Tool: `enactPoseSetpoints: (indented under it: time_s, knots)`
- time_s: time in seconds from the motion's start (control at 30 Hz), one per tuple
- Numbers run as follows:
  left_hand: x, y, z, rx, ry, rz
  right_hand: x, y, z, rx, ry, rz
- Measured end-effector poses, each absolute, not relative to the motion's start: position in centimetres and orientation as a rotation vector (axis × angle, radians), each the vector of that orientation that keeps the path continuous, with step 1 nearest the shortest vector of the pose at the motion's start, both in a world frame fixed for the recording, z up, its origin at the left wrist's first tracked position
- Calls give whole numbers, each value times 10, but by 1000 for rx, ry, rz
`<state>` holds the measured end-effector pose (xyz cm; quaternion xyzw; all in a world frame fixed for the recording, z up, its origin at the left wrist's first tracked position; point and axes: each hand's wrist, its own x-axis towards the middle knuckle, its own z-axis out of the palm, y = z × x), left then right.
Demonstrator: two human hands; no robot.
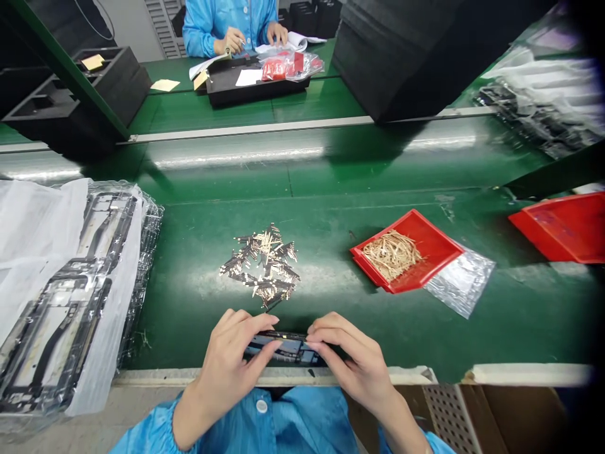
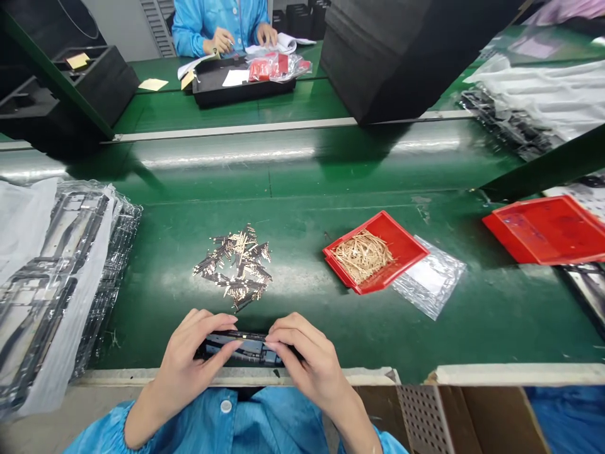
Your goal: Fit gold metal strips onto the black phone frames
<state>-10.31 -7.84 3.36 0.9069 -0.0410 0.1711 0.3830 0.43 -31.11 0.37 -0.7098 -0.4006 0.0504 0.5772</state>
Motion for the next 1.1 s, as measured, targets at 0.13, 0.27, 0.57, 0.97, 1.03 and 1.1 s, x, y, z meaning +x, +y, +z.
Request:
enactPoseSetpoints:
  time_s: [0.13, 0.27, 0.57, 0.97, 1.03, 1.1]
  knots:
    - [-101, -80, 26, 2218, -79, 604, -2, -307, 9, -1642, -913, 137]
    - [-104, -83, 20, 2185, -47, 730, -10, -301, 17, -1661, -831, 167]
    - [-112, -85, 13, 2225, -142, 785, -16, -300, 4, -1659, -647, 328]
    - [-130, -66, 57, 2427, 244, 708, 92, -239, 10, -1735, -394, 422]
    - [-140, -57, 67, 2398, 269, 771, 140, -205, 5, -1673, -257, 352]
    - [-151, -44, 78, 2380, 277, 816, 178, -176, 7, -1611, -219, 351]
